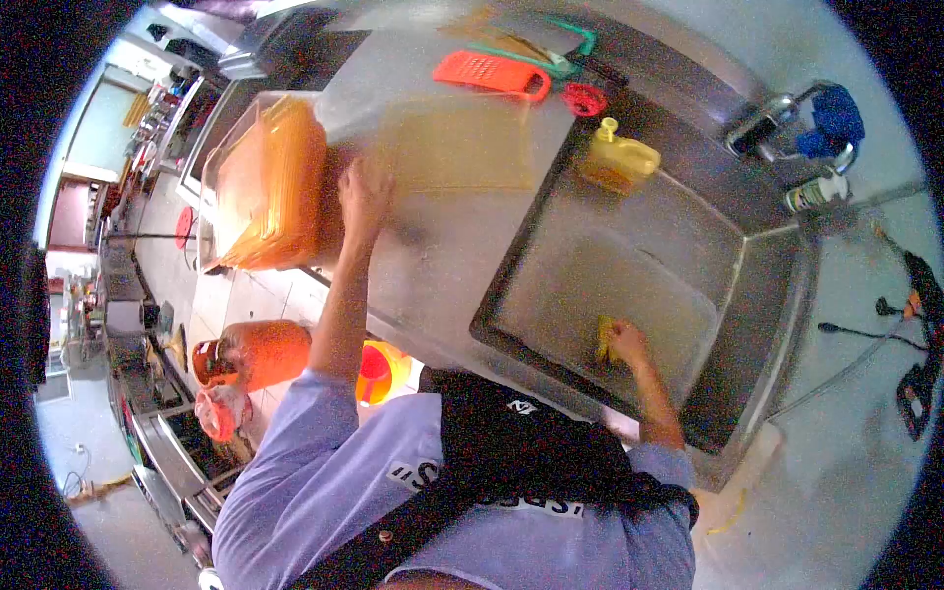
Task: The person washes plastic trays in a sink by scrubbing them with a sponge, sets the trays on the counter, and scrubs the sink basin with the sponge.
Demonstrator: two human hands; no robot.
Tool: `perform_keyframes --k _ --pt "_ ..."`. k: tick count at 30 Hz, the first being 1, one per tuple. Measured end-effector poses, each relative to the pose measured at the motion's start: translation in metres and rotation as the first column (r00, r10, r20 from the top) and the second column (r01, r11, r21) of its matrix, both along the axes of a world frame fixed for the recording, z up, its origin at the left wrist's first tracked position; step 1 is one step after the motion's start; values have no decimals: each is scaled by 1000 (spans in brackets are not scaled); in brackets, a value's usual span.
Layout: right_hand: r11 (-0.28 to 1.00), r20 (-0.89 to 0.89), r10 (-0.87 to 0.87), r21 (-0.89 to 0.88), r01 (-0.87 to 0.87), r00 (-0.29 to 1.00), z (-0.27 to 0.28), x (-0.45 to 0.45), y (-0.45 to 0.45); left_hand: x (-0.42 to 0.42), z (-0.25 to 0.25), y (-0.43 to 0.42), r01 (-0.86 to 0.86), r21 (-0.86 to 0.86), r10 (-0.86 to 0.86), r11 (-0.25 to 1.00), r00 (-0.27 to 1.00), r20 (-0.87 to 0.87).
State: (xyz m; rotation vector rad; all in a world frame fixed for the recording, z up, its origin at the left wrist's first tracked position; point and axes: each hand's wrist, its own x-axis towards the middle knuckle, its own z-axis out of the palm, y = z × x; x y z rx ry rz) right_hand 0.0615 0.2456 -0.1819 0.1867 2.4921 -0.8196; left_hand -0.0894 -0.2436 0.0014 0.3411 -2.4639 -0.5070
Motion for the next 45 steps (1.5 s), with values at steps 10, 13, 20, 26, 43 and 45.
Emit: perform_keyframes --k 10,13,20,26,43,45 --pt "896 -53 408 218 -388 912 -13 25 -47 -42 -22 -30 -170 818 -338 550 850 403" --pt "993 25 106 52 -107 994 -24 20 -29 -18 8 1 -64 988 -389 143 914 115" --pt "25 495 -601 -774 633 628 63 -18 12 27 39 49 -2 999 -620 -36 785 -21" --pt "316 94 -613 -881 352 785 180 -48 -10 49 46 148 -155 979 -722 -132 691 12" --pt "922 -515 -363 -321 217 776 29 -39 -19 98 -22 232 -205 976 -811 75 557 180" --pt "974 -639 -205 -59 218 741 -36 -21 -1 98 -60 234 -117 984 -840 134 513 176"
